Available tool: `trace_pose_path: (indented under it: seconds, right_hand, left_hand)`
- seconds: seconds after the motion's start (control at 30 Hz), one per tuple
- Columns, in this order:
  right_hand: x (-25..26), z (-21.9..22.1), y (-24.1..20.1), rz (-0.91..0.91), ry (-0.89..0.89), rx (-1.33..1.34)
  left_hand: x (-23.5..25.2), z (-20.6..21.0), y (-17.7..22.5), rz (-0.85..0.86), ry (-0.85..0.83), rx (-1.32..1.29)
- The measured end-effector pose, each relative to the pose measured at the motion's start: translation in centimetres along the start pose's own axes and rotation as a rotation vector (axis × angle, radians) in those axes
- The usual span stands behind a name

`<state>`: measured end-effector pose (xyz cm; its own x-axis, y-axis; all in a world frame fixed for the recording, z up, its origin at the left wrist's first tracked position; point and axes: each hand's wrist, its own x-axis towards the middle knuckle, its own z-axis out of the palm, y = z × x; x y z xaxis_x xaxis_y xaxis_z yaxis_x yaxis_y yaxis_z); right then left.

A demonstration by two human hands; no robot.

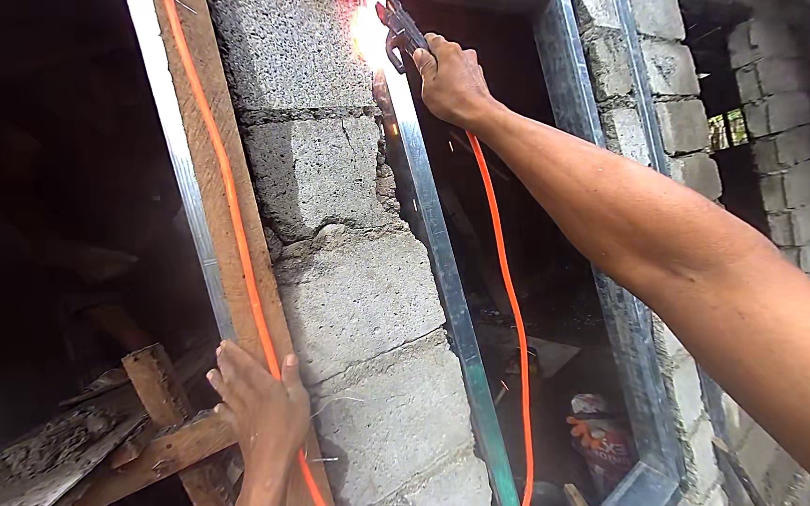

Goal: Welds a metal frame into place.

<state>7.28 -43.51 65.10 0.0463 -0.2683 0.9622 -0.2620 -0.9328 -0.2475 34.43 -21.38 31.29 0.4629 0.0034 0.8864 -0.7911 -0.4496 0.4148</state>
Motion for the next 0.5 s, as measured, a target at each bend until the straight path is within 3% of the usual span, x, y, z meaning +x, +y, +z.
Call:
trace_pose_path:
  seconds: [0.5]
  right_hand:
    - [0.31,0.35,0.06,0.011,-0.003,-0.008]
  left_hand:
    - [0.04,-0.06,-0.14,0.005,-0.009,0.0]
